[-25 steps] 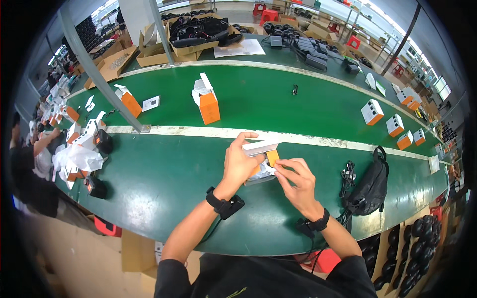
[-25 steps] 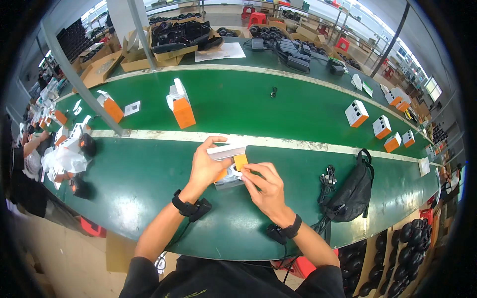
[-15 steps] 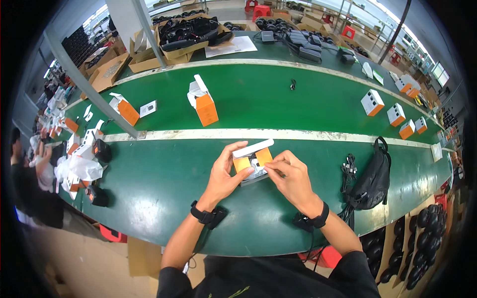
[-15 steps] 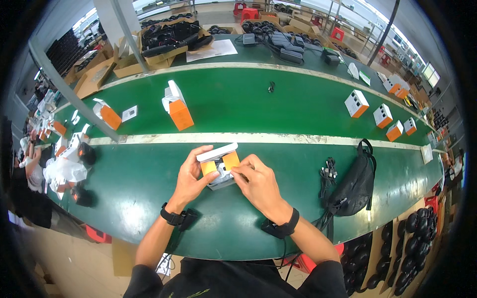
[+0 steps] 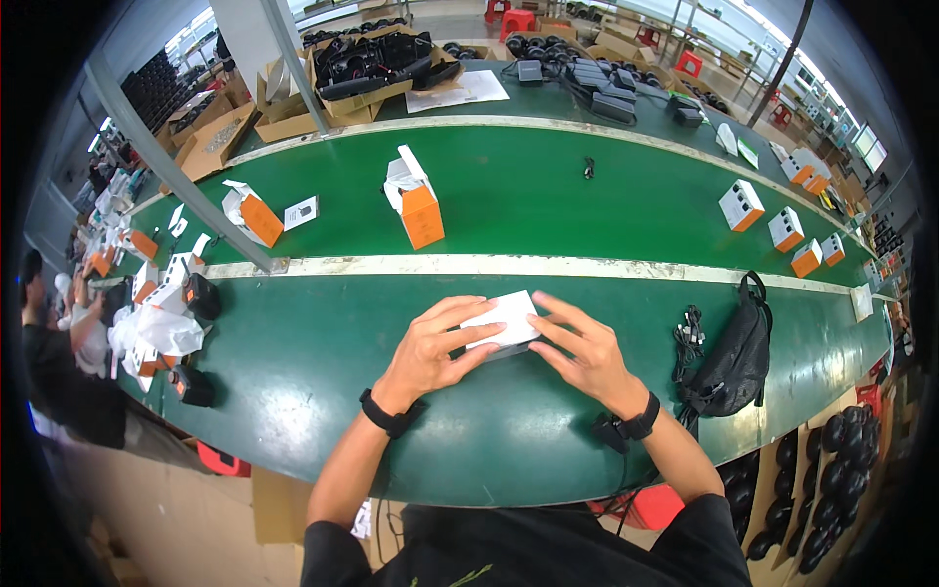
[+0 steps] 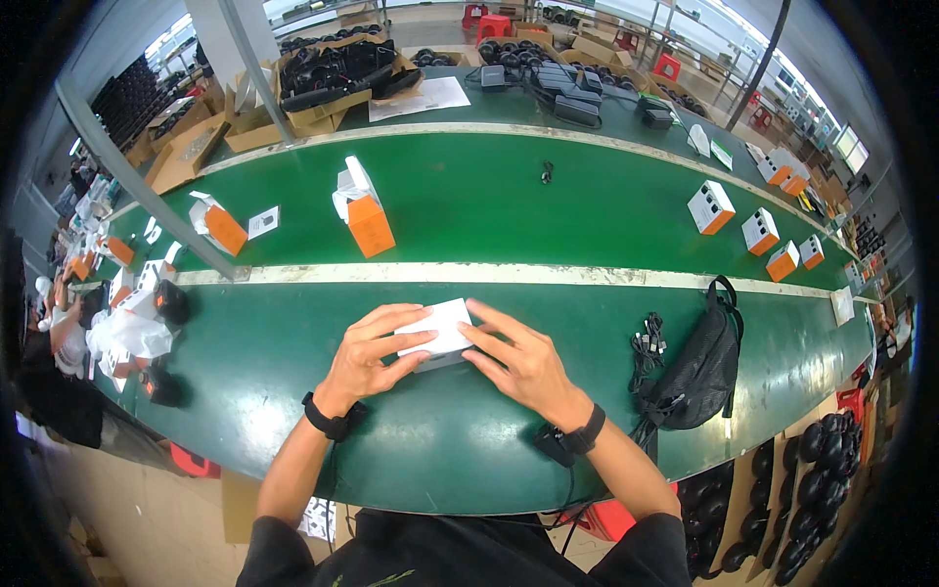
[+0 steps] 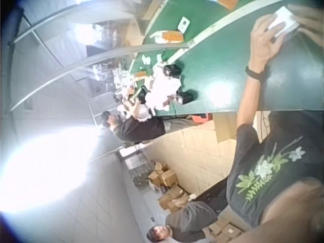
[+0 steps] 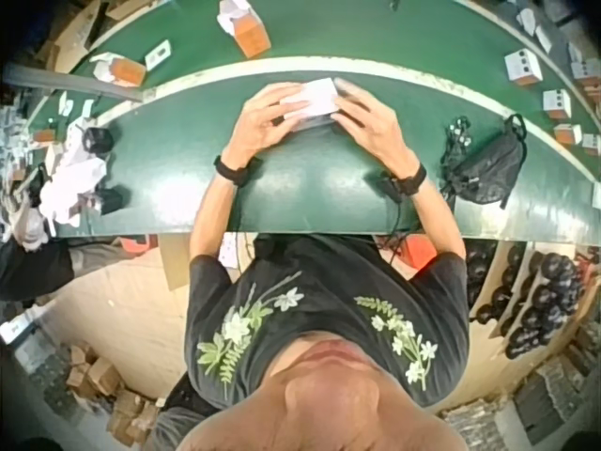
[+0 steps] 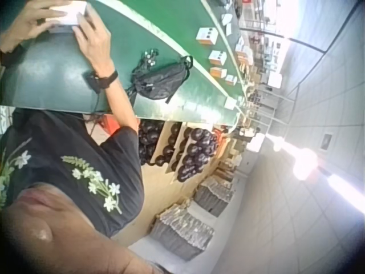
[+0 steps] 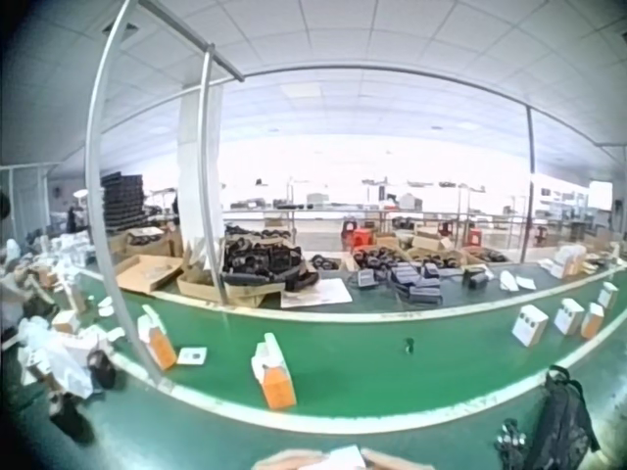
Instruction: Packing small electronic components and cables into cardboard retail boxes on an assembly line.
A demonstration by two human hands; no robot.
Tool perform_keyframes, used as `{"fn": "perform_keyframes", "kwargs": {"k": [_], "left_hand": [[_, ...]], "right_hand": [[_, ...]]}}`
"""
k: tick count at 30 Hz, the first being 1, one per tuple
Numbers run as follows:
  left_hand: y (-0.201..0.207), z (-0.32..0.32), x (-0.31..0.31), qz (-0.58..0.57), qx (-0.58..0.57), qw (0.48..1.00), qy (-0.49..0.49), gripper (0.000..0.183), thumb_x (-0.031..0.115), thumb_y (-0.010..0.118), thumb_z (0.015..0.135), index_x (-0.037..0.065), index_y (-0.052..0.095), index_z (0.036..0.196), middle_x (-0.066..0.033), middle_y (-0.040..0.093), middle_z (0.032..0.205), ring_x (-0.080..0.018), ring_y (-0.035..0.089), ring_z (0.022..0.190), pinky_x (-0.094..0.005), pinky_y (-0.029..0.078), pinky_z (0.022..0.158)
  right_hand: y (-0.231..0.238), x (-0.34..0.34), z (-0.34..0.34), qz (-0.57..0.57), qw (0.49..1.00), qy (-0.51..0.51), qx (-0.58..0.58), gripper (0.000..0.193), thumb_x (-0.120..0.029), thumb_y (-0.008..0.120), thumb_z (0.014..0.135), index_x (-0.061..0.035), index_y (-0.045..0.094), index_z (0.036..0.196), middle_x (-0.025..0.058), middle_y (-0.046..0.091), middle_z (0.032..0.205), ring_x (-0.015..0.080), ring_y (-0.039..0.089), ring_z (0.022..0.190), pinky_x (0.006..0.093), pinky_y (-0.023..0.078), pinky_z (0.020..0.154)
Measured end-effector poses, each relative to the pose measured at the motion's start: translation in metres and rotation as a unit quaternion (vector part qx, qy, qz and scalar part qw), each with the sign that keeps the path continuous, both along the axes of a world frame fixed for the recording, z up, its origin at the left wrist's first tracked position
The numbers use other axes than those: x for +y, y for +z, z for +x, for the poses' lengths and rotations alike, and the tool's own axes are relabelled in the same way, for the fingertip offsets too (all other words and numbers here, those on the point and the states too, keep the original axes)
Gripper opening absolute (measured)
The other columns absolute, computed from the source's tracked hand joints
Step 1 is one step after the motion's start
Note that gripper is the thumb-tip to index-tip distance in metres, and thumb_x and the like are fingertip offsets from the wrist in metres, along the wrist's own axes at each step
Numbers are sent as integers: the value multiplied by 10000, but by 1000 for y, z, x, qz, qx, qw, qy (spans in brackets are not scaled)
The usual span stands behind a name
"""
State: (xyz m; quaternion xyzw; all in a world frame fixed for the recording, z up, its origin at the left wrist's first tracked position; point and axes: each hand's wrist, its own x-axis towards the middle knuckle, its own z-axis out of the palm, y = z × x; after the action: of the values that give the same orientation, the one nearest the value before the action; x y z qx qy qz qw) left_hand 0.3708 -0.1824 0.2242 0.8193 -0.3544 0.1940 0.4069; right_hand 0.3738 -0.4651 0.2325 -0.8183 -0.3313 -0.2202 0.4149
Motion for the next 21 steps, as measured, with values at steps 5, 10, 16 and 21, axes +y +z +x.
{"fn": "perform_keyframes", "kwargs": {"k": [5, 10, 16, 21], "left_hand": [[6, -1, -2, 45, -22, 999, 20, 337, 90, 885, 872, 136, 867, 1205, -127, 765, 1407, -371, 721, 1297, -454, 627, 1038], [12, -2, 0, 68, -26, 997, 9, 347, 99, 869, 883, 138, 860, 1228, -119, 767, 1404, -371, 710, 1319, -463, 625, 1054], [15, 1, 3, 123, -22, 992, -5, 454, 101, 866, 864, 151, 827, 1314, -131, 698, 1521, -404, 654, 1403, -488, 603, 1098], [9, -7, 4, 180, 9, 981, -68, 639, 304, 844, 929, 135, 676, 1522, -180, 521, 1695, -474, 485, 1555, -565, 509, 1212]], "right_hand": [[-8, -3, 17, -35, 997, 45, -49, 383, 33, 896, 815, -113, 865, 1168, 78, 798, 1291, 201, 689, 805, 322, 576, 657], [-5, 3, 12, -48, 995, 11, -84, 361, -2, 901, 804, -116, 866, 1145, 34, 789, 1197, 197, 647, 772, 314, 563, 590], [4, -6, 18, -107, 987, 25, -118, 300, -88, 905, 819, -83, 839, 1112, 46, 763, 1230, 233, 693, 936, 344, 604, 640], [7, -4, 18, -88, 990, 110, -10, 469, -299, 916, 880, -52, 731, 1233, 183, 593, 1546, 461, 633, 1356, 479, 625, 1004]]}}
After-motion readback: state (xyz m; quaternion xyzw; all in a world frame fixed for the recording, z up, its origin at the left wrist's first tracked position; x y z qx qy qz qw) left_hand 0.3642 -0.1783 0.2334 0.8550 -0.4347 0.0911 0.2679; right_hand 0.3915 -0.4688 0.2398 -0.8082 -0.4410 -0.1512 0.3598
